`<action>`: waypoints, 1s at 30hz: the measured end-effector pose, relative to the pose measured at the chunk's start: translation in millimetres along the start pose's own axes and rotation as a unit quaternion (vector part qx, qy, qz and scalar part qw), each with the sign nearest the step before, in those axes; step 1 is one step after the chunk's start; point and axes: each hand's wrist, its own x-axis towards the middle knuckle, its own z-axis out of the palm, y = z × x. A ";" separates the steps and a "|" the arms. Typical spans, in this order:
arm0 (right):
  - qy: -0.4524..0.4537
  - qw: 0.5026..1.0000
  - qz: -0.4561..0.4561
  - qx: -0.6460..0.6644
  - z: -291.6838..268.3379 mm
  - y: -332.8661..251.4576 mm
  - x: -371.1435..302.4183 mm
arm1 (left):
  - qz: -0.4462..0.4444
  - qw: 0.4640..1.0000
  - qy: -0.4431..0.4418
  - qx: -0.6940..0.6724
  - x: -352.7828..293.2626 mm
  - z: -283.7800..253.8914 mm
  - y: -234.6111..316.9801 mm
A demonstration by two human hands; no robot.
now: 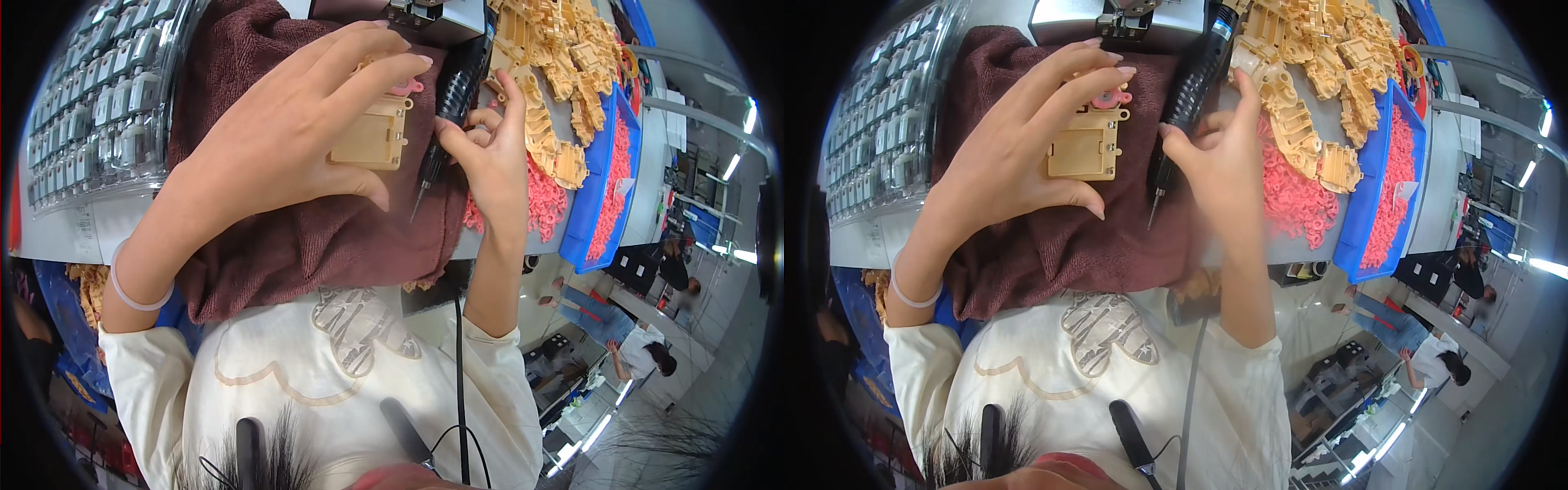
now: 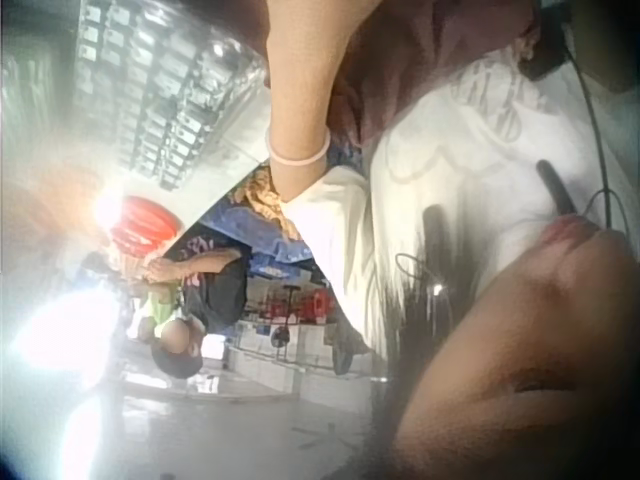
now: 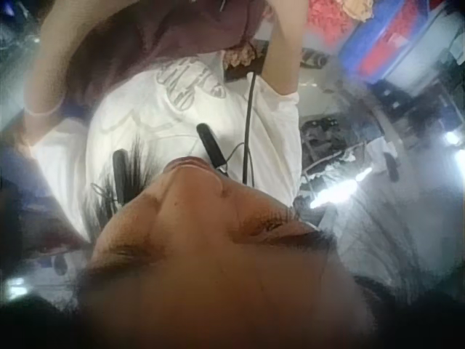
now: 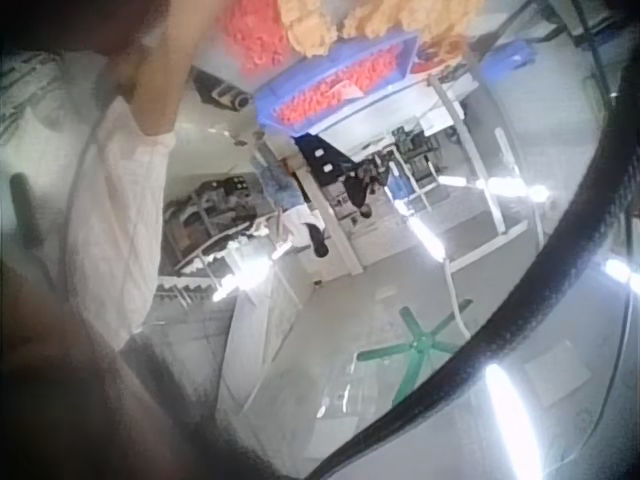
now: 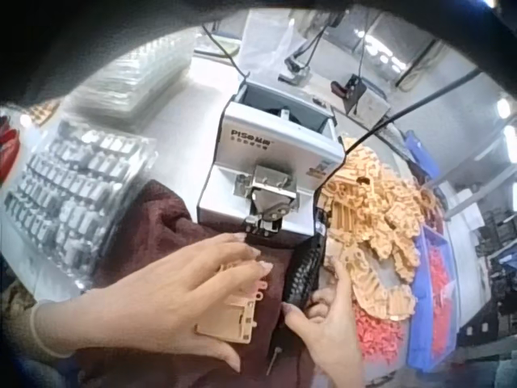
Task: Assemble small electronic components by inserting internal parts into a beige plastic housing and using an electric screwdriver to secure them.
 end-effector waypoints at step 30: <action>-0.028 0.854 -0.203 0.479 -39.5 -62.3 9.9 | -0.112 0.979 0.090 -0.141 7.6 9.9 -1.1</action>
